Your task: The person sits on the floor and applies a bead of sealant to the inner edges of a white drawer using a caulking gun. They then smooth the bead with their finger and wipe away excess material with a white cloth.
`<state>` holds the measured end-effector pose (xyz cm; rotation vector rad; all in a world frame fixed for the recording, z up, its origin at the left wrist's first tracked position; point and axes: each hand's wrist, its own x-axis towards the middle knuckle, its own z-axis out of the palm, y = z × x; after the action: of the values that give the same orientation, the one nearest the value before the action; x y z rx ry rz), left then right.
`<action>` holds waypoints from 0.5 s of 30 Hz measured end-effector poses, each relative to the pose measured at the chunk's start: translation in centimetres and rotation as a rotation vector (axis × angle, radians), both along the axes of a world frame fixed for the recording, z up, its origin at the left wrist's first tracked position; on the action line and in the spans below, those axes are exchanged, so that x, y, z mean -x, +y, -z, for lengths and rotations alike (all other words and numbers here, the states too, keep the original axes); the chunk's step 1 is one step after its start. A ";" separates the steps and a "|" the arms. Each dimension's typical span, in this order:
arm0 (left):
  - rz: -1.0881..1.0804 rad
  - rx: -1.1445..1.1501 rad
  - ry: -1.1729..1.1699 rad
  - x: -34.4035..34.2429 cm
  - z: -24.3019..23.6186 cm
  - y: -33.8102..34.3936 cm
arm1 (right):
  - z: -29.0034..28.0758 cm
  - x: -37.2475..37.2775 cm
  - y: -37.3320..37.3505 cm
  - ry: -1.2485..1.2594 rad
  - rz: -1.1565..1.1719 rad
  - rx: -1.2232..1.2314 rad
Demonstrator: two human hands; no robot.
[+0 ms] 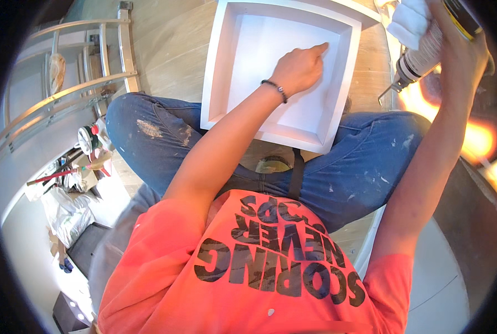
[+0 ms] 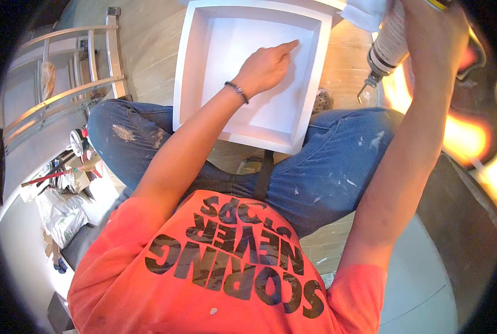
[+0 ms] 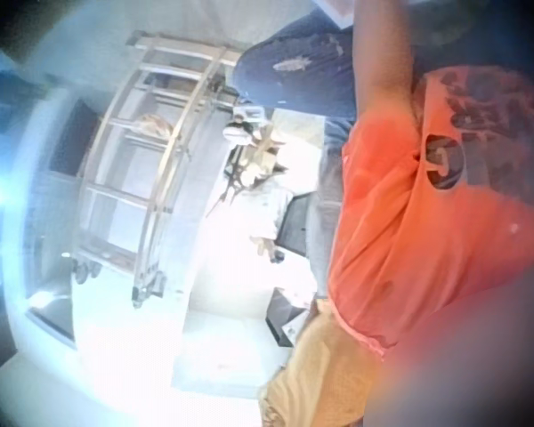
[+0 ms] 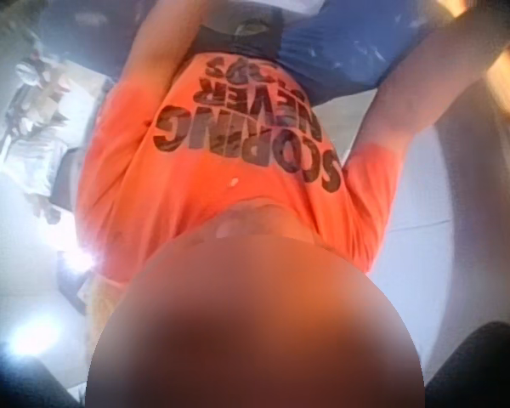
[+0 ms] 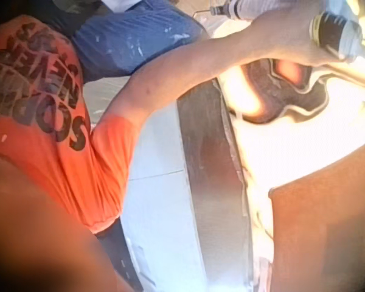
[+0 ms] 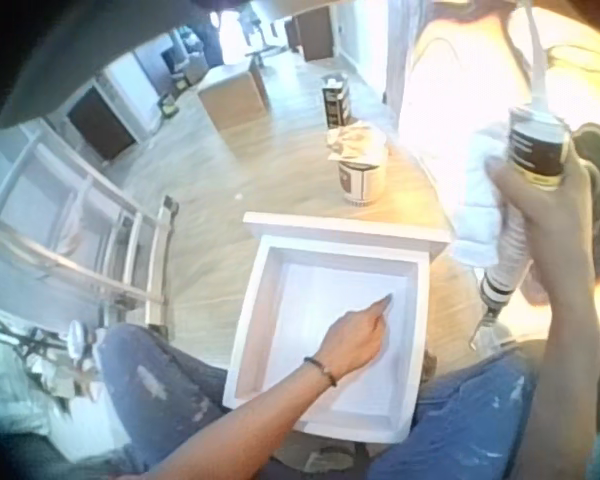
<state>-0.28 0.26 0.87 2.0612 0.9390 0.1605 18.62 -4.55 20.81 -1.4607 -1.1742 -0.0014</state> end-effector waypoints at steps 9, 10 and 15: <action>0.019 0.006 0.022 -3.6 1.8 1.6 | 0.6 -4.3 -0.2 -0.219 0.386 0.423; 0.024 0.010 0.025 -3.7 2.0 1.7 | 0.7 -4.5 -0.4 -0.238 0.364 0.419; 0.050 -0.035 -0.008 -4.3 3.1 2.3 | 0.8 -4.9 -0.3 -0.217 0.290 0.377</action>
<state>4.05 2.59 -2.26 2.1127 0.8854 0.1596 23.49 -4.87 19.98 -1.9957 -1.1664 -0.1482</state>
